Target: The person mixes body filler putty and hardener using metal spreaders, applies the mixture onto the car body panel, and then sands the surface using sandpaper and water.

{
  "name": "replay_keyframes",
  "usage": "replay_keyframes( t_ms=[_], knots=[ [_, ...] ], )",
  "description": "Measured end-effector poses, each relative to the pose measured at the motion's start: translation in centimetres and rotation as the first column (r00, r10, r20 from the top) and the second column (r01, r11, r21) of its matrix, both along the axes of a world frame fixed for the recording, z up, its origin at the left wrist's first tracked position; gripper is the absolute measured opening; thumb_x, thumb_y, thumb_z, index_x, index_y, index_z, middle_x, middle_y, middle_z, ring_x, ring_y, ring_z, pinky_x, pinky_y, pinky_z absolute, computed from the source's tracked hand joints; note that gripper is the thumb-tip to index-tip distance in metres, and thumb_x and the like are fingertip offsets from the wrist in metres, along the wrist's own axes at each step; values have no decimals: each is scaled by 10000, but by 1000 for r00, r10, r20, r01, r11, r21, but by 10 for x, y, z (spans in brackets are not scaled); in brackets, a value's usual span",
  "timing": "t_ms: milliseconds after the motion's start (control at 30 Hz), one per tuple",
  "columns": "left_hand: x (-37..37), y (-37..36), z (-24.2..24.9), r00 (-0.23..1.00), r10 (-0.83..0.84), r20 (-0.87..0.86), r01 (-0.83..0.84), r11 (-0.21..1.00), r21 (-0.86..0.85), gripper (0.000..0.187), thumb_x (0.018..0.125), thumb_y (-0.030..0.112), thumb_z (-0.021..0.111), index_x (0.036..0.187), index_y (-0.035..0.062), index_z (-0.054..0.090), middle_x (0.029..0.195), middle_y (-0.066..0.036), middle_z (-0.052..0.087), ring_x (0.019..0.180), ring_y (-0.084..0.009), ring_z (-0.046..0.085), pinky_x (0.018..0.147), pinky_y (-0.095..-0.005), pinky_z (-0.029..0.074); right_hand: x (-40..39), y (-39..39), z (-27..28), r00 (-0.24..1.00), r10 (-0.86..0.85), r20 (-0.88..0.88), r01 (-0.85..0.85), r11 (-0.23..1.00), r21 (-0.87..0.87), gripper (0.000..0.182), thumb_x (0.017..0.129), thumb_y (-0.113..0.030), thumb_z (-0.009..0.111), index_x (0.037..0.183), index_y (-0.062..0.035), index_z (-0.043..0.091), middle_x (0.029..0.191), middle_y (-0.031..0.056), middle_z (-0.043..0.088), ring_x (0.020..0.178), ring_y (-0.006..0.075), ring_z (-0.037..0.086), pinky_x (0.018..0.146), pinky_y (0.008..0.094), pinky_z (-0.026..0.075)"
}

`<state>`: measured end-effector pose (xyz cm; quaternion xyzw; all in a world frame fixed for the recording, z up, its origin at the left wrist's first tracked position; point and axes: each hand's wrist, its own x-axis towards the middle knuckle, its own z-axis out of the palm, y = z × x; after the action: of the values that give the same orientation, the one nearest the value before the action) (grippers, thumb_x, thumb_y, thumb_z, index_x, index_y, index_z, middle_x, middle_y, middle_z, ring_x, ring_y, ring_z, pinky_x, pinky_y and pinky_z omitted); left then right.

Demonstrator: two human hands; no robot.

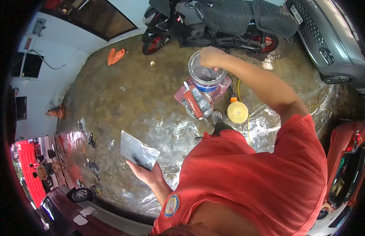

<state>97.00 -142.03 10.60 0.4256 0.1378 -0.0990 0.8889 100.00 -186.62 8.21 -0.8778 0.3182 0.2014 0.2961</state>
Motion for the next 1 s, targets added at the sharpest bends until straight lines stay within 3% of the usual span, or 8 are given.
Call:
replay_keyframes(
  t_ms=[267,567,633,700,767,867,967,1000],
  knots=[
    [-5,4,-7,993,109,-33,-109,994,16,575,991,462,546,1413,81,464,1341,-95,563,1179,-270,581,985,-438,494,20,11,-99,985,168,-44,-173,930,-324,255,805,-101,592,971,28,737,977,260,713,901,341,728,768,440,588],
    [-10,25,-22,990,134,-34,-133,991,27,615,993,476,535,1431,59,425,1365,-127,532,1221,-315,549,1018,-494,472,29,2,-117,965,-52,-256,54,999,0,239,842,-120,617,996,19,735,1032,187,729,922,327,730,781,425,598],
    [-12,29,-24,992,129,-17,-129,991,20,618,994,478,531,1432,55,422,1361,-131,533,1220,-318,549,1015,-495,474,35,-32,-193,950,229,-211,-249,966,-74,217,848,-123,631,981,10,738,1064,163,728,905,305,736,744,405,606],
    [-14,26,-16,991,131,-26,-131,991,16,584,995,464,537,1409,59,458,1332,-112,562,1192,-289,572,995,-453,485,36,-29,-197,984,100,-146,-106,994,-35,193,849,-121,646,964,4,738,1075,134,730,892,280,738,717,389,616],
    [-14,27,-16,993,113,-26,-114,993,-9,579,997,461,534,1407,59,459,1333,-114,561,1189,-289,574,992,-453,487,38,-13,-188,889,-444,-113,457,876,156,168,845,-113,662,944,1,735,1067,101,736,880,251,737,698,379,627],
    [-12,32,-24,997,67,-35,-69,996,-48,595,1001,468,523,1423,59,431,1362,-134,534,1211,-313,559,1008,-491,477,17,-35,-191,809,-582,-81,533,670,516,375,829,-40,577,1198,23,590,1189,238,594,922,353,661,673,488,634],
    [-11,25,-21,998,29,-56,-32,998,-53,570,1005,460,521,1413,70,449,1351,-123,551,1209,-303,564,1015,-480,470,4,-9,-100,777,-628,28,558,709,431,192,814,-74,664,975,29,690,966,121,624,857,284,653,627,404,644],
    [-9,24,-26,999,3,-48,-5,998,-59,563,1006,459,520,1411,75,455,1345,-118,558,1210,-298,565,1020,-476,466,-6,-10,-85,818,-571,72,473,737,482,230,815,-70,638,1007,55,661,982,157,611,843,305,659,597,405,637]
  ],
)
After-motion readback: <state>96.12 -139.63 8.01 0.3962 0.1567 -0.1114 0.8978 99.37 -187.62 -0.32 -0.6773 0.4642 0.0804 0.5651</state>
